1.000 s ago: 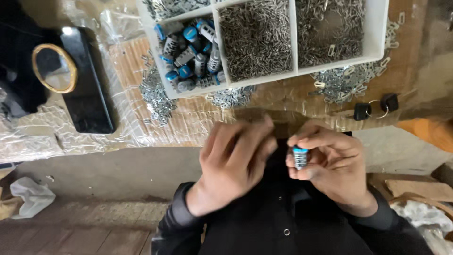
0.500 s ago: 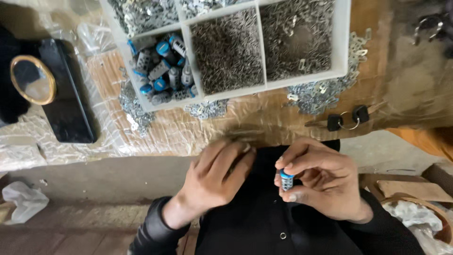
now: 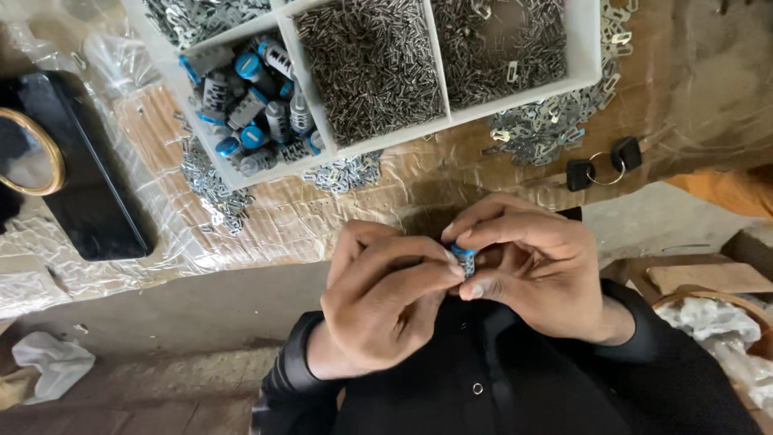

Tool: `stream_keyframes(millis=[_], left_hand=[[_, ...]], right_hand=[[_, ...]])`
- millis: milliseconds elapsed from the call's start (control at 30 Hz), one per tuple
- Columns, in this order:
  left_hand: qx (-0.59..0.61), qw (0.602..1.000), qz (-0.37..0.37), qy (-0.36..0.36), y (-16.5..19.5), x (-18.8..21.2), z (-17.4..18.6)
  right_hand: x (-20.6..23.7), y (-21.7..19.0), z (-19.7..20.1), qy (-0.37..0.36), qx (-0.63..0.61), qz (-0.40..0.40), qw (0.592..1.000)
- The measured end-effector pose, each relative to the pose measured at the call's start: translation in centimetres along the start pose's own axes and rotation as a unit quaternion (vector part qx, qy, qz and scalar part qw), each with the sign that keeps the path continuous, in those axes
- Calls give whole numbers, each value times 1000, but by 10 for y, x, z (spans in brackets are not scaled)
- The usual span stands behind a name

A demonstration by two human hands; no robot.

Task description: The person assembles small lock cylinder components by hand, inserting pins and springs into a lock core with a blue cap and turning the parts to seat them. They place finished lock cores into a compartment of a plastic organizer tray and pick up new components from the tray and the table.

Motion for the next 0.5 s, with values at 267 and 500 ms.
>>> stream_keyframes(millis=[267, 500], left_hand=[[140, 980, 48, -131, -13, -1, 0], [77, 990, -12, -121, 12, -3, -22]], right_hand=[[13, 5, 0, -25, -72, -12, 997], [32, 0, 27, -15, -64, -48, 997]])
Point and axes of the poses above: each hand's wrist, its own x-axis away from the middle knuckle, its own z-axis out of the back of the hand, y = z × x, the point moved 4 cm from there along -x, towards the middle knuckle, and after that the axes turned 7 degrees about z, right-handed, at the moved point
